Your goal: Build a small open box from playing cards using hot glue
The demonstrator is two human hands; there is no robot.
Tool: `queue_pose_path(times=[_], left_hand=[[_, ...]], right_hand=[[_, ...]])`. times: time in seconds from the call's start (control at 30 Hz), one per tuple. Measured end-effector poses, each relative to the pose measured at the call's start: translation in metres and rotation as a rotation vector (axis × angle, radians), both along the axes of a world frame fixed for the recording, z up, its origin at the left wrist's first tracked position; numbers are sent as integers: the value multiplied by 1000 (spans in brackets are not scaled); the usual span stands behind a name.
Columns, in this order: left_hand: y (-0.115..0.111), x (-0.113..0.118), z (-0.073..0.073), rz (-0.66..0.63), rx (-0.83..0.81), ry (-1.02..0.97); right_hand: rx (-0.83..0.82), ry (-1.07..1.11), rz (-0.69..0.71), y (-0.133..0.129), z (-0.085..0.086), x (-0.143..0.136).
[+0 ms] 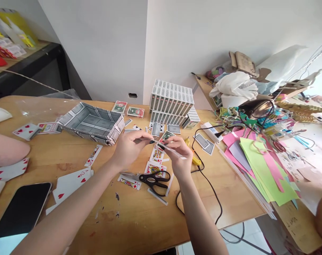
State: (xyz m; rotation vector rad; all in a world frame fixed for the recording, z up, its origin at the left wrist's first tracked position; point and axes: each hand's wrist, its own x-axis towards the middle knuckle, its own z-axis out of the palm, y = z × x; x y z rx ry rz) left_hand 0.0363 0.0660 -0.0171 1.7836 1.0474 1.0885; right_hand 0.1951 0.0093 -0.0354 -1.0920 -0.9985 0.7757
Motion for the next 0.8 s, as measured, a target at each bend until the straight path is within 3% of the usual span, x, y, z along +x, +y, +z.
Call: queue_pose_path(times=[0.13, 0.27, 0.4, 0.53, 0.67, 0.73, 0.8], left_hand=[[-11, -10, 32, -3, 323, 24], [-14, -20, 52, -57, 561, 40], [-16, -25, 62, -122, 710, 66], [-14, -28, 60, -127, 821, 86], [-20, -33, 50, -39, 751, 170], [-31, -37, 44, 136, 652, 159], [-45, -41, 39, 370, 453, 37]], right_hand=[[-104, 186, 139, -3, 15, 10], [-387, 358, 525, -4, 33, 22], [-453, 354, 786, -12, 56, 20], [-464, 299, 786, -16, 64, 7], [-475, 273, 684, -16, 54, -5], [-485, 255, 624, -18, 50, -9], [-505, 245, 591, -21, 48, -12]])
